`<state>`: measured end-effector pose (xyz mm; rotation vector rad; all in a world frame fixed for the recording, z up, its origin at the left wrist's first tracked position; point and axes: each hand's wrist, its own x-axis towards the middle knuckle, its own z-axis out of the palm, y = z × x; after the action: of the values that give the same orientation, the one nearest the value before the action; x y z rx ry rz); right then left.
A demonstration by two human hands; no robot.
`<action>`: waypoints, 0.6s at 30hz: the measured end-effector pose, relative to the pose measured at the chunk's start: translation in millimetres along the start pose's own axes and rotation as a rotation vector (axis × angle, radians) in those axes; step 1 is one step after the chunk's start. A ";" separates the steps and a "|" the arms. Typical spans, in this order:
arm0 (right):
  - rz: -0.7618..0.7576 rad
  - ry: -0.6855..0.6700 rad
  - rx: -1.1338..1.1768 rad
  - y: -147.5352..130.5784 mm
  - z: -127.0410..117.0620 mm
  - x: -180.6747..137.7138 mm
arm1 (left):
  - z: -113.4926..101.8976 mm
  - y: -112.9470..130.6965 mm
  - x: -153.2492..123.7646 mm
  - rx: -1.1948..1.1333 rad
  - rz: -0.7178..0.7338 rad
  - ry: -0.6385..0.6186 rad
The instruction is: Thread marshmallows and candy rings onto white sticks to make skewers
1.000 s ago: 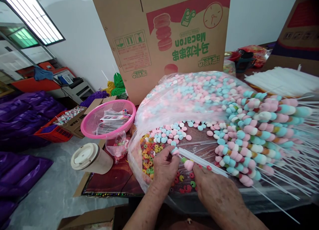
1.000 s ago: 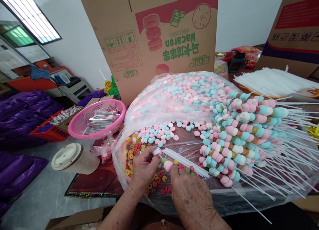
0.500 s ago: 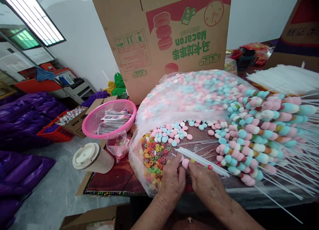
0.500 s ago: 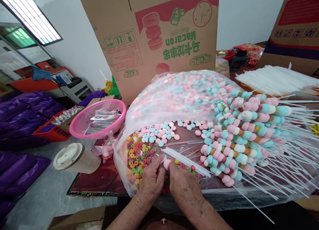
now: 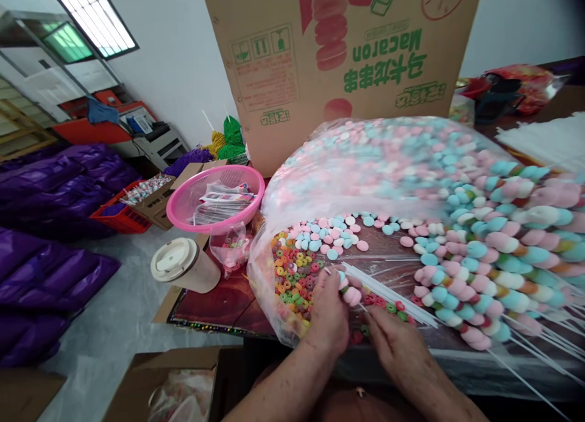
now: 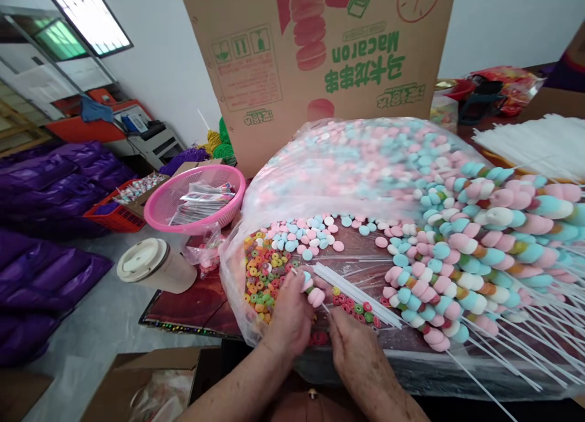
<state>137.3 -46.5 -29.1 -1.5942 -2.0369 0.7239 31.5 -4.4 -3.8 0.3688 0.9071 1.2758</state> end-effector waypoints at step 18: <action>0.071 -0.112 -0.250 -4.7 -26.2 -1.5 | -57.8 69.4 17.4 1.948 0.387 -0.211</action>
<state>150.9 -45.6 -6.1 -1.8079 -2.2338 0.6149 -57.4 18.4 2.2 2.1870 1.6928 0.2105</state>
